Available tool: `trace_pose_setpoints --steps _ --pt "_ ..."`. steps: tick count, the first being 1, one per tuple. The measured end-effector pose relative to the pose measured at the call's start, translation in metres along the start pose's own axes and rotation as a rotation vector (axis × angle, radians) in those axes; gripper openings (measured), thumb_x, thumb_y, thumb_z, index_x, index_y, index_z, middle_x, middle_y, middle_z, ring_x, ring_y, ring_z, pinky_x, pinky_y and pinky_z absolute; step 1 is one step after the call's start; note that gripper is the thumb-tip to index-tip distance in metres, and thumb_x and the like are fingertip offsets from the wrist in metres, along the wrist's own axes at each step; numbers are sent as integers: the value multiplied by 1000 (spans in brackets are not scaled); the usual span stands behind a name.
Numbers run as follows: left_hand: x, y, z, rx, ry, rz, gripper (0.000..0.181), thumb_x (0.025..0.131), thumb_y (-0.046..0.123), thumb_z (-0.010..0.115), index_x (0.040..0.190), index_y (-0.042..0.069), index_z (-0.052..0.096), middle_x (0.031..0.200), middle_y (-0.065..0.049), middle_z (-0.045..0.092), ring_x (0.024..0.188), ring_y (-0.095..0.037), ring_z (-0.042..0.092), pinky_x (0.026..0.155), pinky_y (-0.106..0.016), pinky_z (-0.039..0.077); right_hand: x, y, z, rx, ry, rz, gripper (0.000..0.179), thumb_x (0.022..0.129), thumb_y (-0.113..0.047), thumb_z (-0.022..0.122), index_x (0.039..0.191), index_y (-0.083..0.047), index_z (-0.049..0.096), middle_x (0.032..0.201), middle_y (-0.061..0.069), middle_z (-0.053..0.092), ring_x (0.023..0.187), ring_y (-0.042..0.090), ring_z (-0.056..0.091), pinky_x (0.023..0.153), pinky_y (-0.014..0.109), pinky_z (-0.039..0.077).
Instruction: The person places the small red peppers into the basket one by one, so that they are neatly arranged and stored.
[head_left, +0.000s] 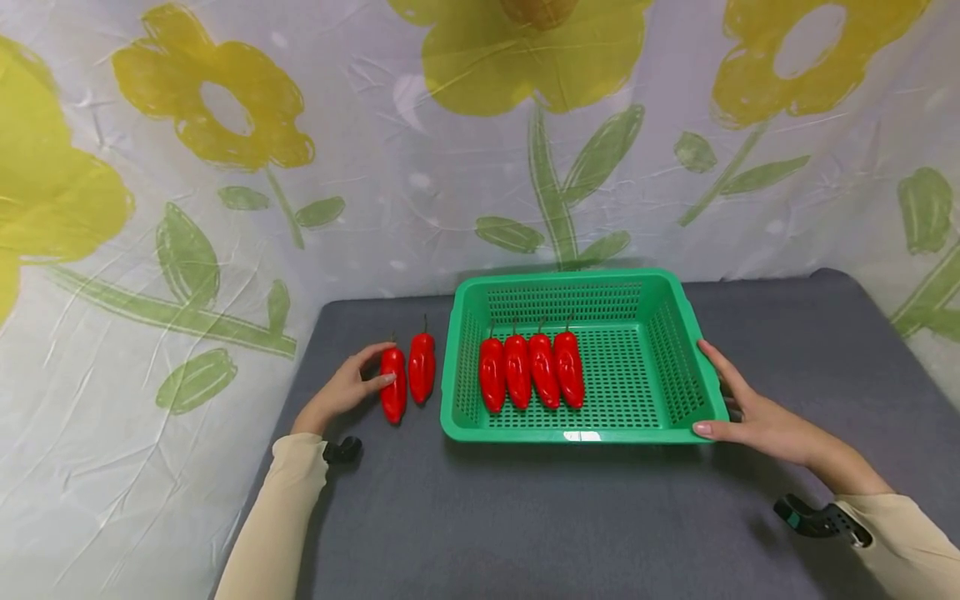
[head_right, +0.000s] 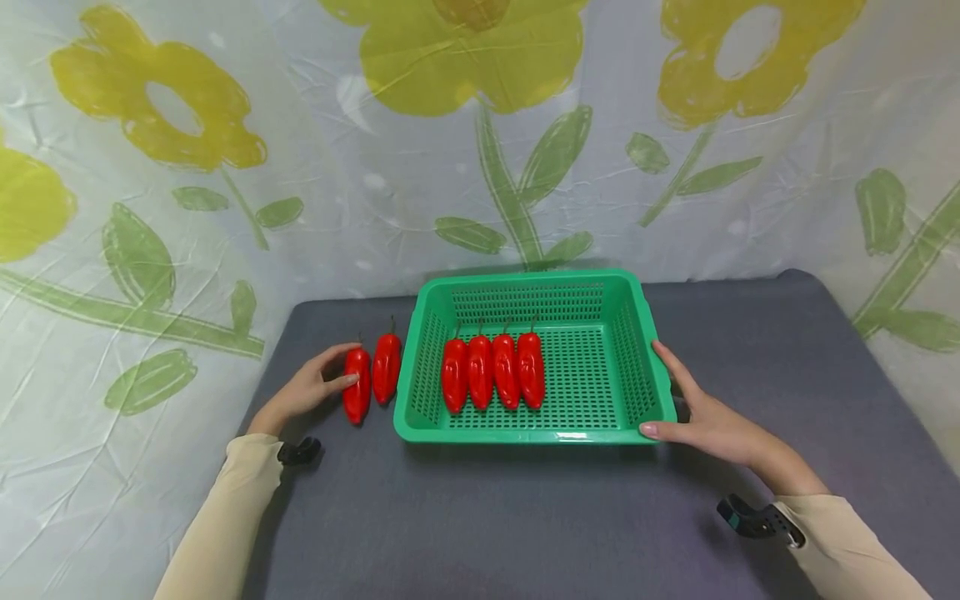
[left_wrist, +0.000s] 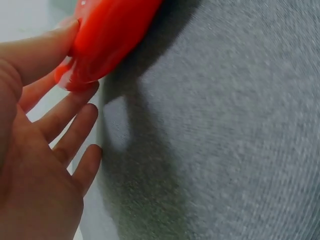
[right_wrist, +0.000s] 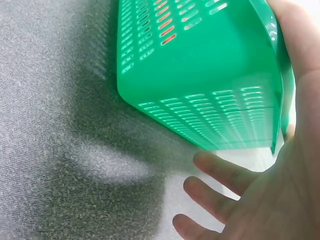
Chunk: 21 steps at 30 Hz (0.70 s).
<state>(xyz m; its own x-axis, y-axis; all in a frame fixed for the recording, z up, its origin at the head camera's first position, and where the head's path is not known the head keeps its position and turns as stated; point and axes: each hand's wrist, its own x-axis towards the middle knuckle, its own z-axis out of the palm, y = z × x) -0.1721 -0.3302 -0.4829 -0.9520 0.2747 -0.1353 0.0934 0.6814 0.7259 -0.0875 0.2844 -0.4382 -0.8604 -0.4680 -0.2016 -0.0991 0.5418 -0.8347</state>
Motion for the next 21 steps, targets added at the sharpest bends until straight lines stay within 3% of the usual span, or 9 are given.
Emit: trace_pose_setpoints --steps 7,15,17,21 --pt "-2 10 -1 8 59 -3 62 88 18 74 144 17 48 142 -16 49 129 -41 50 106 -61 44 0 -1 0 -4 -3 9 110 93 -20 66 153 -39 -23 151 41 19 126 64 41 81 56 50" --pt "-3 15 -3 -30 65 16 62 88 9 73 144 7 48 138 -23 50 123 -45 54 101 -60 47 1 0 -1 3 -11 9 110 93 -19 66 153 -39 -24 151 42 18 128 65 39 82 56 51" --pt "-4 16 -3 -36 68 14 62 88 7 73 144 4 47 136 -25 52 119 -46 56 94 -56 52 1 -1 -1 4 -12 10 109 93 -19 66 153 -40 -24 151 42 18 128 64 39 82 55 51" --pt "-6 18 -4 -49 64 6 61 87 8 74 143 4 48 132 -24 57 112 -41 61 79 -36 55 0 -1 -1 -5 -7 4 110 93 -19 66 153 -39 -24 151 42 19 126 66 41 81 55 51"
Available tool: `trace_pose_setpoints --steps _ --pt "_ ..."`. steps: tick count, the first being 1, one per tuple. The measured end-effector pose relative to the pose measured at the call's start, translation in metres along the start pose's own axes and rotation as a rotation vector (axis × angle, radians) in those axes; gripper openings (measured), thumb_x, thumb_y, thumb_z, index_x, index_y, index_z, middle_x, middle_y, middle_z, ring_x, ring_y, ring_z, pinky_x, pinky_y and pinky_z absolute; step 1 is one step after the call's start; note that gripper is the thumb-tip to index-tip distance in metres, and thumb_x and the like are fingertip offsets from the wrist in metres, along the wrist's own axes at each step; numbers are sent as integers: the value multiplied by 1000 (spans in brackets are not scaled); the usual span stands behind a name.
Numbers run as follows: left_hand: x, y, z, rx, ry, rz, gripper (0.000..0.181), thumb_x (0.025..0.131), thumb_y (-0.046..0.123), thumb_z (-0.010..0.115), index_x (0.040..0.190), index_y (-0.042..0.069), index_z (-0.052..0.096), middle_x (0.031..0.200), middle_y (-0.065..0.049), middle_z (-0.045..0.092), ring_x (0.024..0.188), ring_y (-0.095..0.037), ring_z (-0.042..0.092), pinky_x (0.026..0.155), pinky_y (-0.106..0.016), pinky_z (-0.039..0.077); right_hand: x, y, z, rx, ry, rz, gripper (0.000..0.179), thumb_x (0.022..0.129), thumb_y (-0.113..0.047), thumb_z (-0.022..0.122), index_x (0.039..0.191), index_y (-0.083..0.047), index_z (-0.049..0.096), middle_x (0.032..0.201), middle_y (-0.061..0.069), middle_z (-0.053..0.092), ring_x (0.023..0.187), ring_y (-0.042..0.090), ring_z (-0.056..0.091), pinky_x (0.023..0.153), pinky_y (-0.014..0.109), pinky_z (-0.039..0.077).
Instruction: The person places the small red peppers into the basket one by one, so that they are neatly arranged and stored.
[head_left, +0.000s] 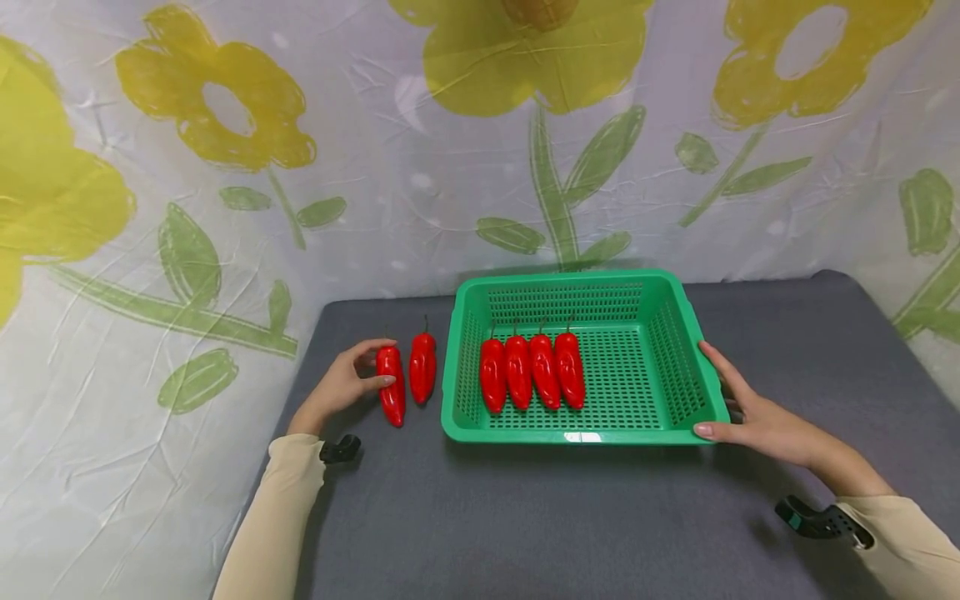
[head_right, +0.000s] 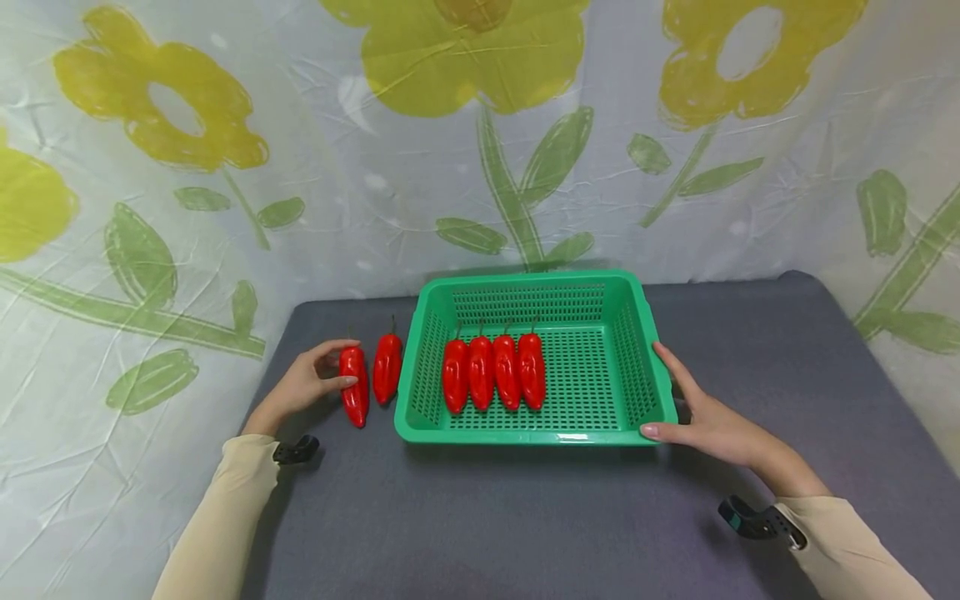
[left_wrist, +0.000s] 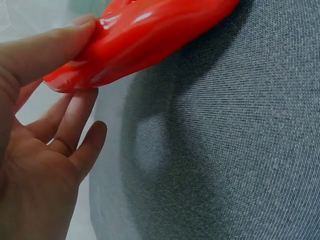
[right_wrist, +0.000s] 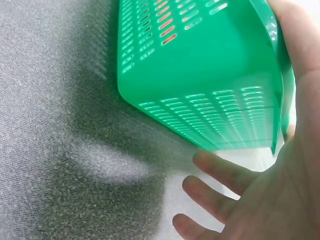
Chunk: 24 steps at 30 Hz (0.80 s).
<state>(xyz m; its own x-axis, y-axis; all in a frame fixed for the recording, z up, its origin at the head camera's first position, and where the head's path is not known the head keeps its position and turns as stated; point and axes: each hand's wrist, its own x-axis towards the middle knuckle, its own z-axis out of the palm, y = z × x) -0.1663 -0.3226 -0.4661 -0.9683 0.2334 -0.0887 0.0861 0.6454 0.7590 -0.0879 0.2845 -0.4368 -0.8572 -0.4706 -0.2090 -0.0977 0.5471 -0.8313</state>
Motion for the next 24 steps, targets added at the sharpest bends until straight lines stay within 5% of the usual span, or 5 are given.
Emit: trace_pose_setpoints --steps 8,17,24 --pt "-4 9 -13 -38 11 9 60 84 21 80 139 19 54 129 -11 63 106 -31 65 78 -32 56 0 2 2 4 4 -16 110 93 -18 67 154 -37 -23 149 41 22 125 65 42 81 55 51" --pt "3 51 -28 -2 44 91 61 84 29 80 140 32 54 129 -5 64 104 -27 66 79 -31 56 -1 2 2 11 3 -12 111 93 -18 66 154 -37 -24 151 42 18 125 67 41 80 55 51" --pt "14 83 -22 -7 53 184 65 85 19 79 143 28 52 131 -6 61 107 -24 65 92 -28 54 0 0 1 13 -3 -5 110 93 -19 66 153 -39 -24 150 41 22 127 64 41 81 52 51"
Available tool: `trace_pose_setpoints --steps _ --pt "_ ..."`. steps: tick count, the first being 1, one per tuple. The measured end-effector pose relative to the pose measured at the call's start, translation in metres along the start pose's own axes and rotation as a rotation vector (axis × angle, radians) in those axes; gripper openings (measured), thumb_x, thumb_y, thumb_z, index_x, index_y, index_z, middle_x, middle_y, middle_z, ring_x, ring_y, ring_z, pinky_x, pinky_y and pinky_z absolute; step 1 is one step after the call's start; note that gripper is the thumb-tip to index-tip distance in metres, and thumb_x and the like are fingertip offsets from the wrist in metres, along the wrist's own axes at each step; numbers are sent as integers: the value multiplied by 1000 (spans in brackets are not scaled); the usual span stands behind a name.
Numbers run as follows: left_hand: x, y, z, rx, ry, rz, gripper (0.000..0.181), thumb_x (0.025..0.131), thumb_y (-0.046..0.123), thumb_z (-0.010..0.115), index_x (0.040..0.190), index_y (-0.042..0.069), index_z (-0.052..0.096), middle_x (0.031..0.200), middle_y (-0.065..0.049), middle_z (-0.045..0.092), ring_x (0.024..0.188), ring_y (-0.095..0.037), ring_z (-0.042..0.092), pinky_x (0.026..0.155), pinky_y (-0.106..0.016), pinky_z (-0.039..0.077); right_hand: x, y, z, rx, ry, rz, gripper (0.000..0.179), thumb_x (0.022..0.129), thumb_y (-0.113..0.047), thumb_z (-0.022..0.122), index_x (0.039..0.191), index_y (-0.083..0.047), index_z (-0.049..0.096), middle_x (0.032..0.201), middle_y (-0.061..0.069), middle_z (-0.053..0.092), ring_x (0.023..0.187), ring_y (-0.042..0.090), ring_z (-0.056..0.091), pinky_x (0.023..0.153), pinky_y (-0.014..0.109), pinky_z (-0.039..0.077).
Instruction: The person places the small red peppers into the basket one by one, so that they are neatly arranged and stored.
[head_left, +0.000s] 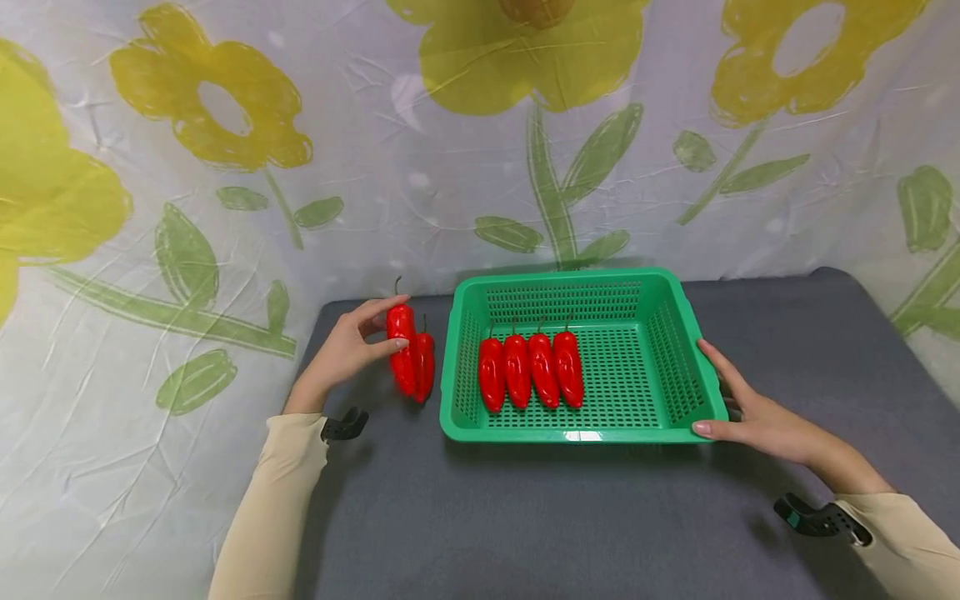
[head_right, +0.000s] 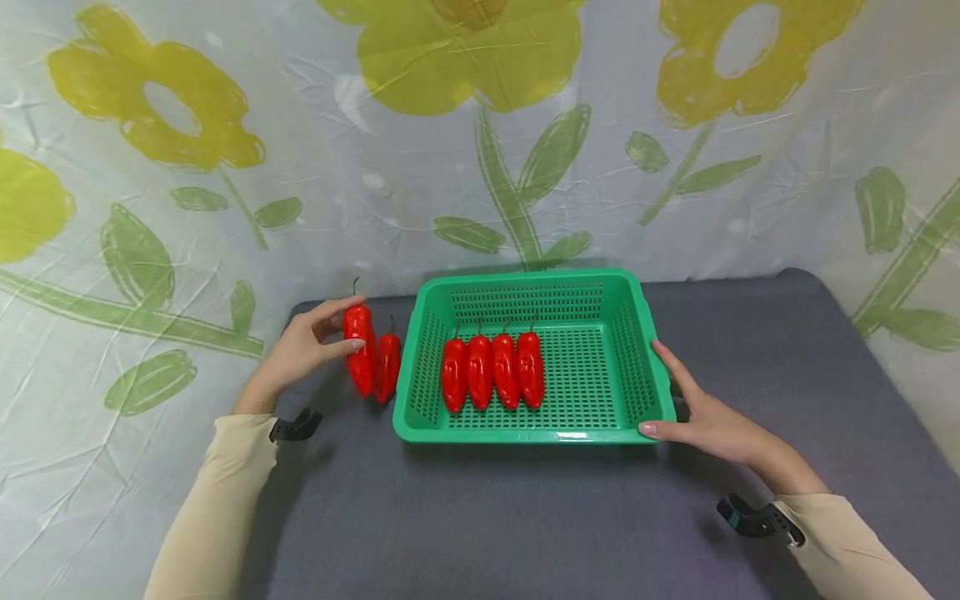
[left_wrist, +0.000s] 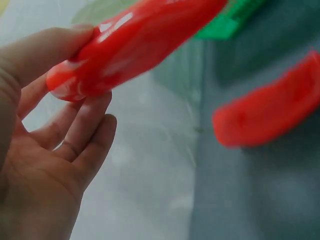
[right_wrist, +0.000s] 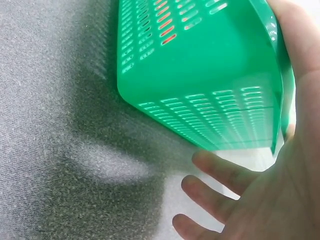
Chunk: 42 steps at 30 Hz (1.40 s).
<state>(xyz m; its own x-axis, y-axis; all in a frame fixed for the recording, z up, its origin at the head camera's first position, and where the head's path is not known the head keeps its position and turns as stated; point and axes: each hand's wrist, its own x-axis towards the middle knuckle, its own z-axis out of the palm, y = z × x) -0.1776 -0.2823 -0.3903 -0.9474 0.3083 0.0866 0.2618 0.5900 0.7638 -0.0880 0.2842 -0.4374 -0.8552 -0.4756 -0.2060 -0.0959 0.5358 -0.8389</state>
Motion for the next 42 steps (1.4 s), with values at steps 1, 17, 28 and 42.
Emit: trace_pose_setpoints --steps 1,17,28,42 --pt "3 5 1 5 -3 8 66 85 17 78 144 27 51 132 -7 61 108 -25 64 92 -29 54 0 0 0 -1 1 -2 110 93 -18 66 153 -39 -23 150 41 22 127 64 41 81 53 51" --pt "46 61 39 -49 11 113 60 86 24 78 141 30 55 139 -2 57 119 -26 59 107 -50 47 0 -1 1 1 4 -9 110 93 -19 66 153 -39 -23 151 42 17 128 68 37 81 55 51" --pt "69 88 68 -87 -54 109 60 85 26 78 140 30 56 132 -2 59 115 -25 60 105 -50 48 -1 -1 0 -4 4 -5 109 93 -20 66 154 -39 -23 152 42 17 127 69 37 80 56 52" --pt "96 108 105 -82 -105 143 54 84 27 79 135 27 60 131 1 61 96 -18 64 70 -33 56 0 -1 0 -2 5 -23 109 93 -19 66 154 -37 -23 151 42 18 126 69 37 80 55 52"
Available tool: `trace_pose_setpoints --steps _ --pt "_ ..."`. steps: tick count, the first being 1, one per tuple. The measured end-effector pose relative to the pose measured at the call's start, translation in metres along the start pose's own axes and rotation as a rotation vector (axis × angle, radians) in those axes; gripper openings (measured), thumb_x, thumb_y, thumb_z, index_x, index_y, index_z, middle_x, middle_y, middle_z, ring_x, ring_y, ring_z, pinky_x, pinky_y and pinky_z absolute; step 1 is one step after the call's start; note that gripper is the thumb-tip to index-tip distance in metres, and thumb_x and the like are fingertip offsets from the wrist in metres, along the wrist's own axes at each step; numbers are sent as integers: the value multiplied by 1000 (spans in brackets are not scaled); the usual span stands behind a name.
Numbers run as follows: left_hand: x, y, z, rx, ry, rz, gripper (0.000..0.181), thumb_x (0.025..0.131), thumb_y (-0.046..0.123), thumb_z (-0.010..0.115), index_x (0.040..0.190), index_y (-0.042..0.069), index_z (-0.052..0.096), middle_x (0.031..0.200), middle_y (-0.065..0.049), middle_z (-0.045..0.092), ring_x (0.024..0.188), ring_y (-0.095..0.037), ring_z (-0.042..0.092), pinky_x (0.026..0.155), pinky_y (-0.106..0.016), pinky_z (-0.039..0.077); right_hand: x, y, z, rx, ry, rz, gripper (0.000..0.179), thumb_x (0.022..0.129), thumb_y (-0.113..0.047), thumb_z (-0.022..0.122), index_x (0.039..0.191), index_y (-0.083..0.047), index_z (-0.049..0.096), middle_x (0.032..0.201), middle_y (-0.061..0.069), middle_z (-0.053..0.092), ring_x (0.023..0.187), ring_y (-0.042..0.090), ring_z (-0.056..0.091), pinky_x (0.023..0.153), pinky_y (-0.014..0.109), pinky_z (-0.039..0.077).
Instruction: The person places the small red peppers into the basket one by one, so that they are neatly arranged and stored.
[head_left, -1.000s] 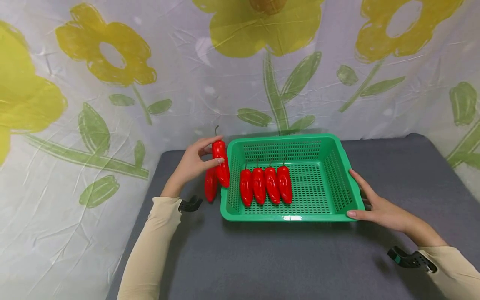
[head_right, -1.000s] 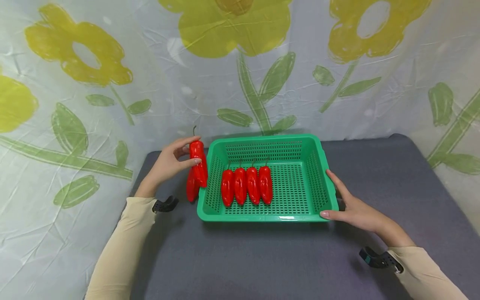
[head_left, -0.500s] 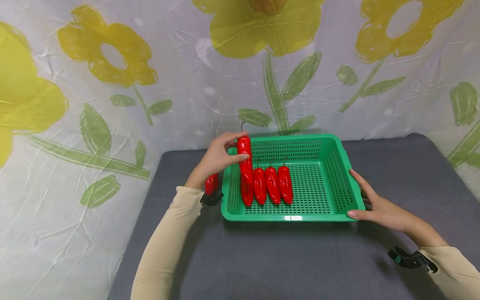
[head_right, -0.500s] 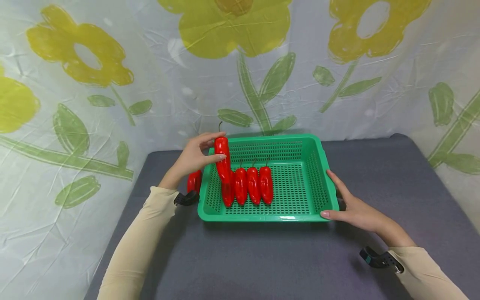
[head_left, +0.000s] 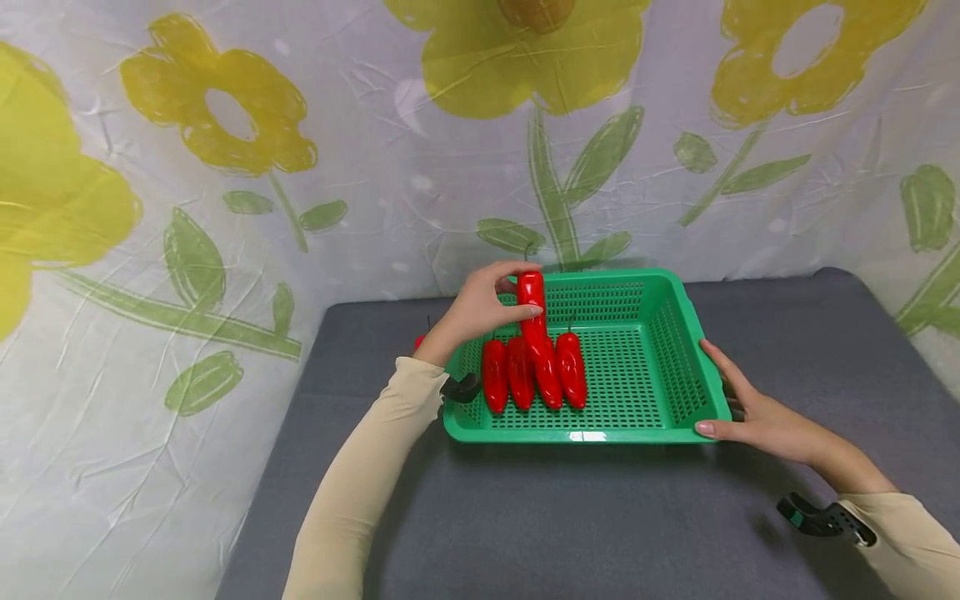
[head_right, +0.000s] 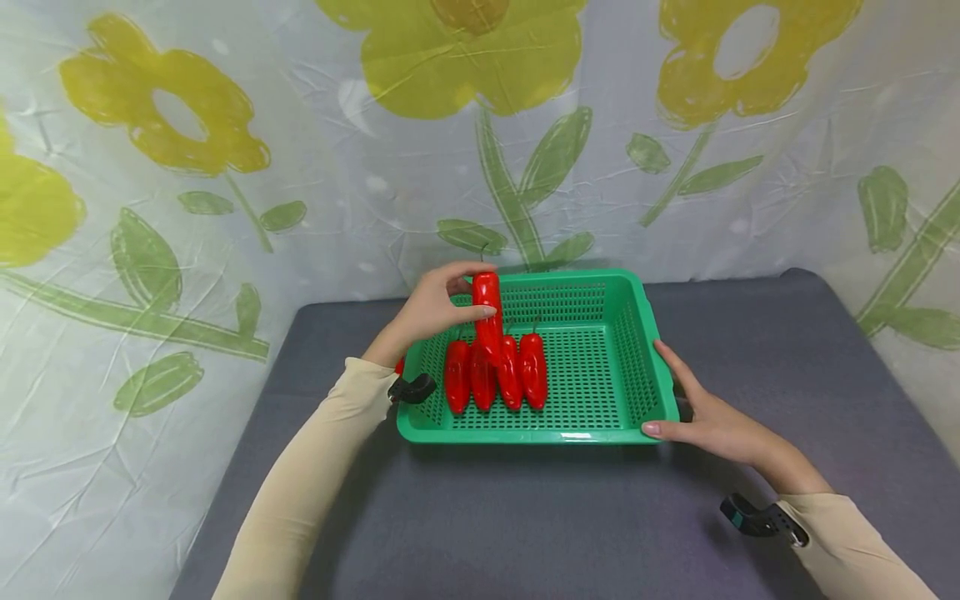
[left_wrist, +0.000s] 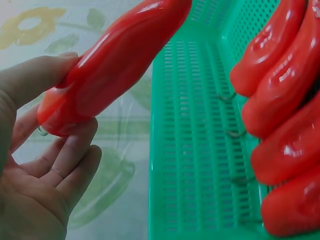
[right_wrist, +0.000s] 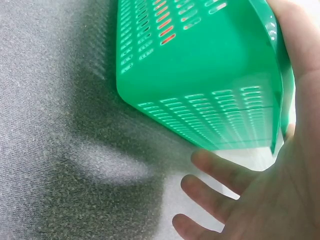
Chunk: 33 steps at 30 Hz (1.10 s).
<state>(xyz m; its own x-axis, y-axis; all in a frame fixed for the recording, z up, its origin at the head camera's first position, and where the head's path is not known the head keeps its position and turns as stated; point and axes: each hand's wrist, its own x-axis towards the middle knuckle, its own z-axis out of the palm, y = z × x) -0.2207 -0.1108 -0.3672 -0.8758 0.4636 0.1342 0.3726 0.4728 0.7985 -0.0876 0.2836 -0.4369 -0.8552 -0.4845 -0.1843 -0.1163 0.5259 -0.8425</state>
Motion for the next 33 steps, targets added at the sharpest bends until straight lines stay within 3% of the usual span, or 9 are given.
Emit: trace_pose_setpoints --steps 7,14,22,33 --pt "14 3 22 -11 -26 8 53 84 27 79 134 25 60 124 1 65 95 -16 65 70 -31 57 0 1 0 2 -2 -2 109 93 -19 65 154 -37 -24 150 43 18 126 69 38 80 55 52" --pt "24 3 44 -31 -74 -60 57 84 30 80 136 25 58 122 1 65 99 -17 63 67 -30 57 0 0 0 -7 -2 6 109 93 -19 65 154 -37 -24 151 43 18 126 70 38 80 56 52" --pt "31 2 68 -58 -90 -90 54 84 28 80 134 27 59 122 0 64 96 -15 63 67 -30 57 1 1 0 -20 3 4 109 93 -19 66 154 -37 -23 151 42 20 126 70 37 81 58 51" --pt "39 -4 89 -79 -135 -101 57 85 27 79 137 19 58 130 -3 60 94 -15 65 72 -27 57 1 1 -1 -18 9 6 111 93 -18 67 154 -38 -24 152 42 16 127 73 31 81 61 51"
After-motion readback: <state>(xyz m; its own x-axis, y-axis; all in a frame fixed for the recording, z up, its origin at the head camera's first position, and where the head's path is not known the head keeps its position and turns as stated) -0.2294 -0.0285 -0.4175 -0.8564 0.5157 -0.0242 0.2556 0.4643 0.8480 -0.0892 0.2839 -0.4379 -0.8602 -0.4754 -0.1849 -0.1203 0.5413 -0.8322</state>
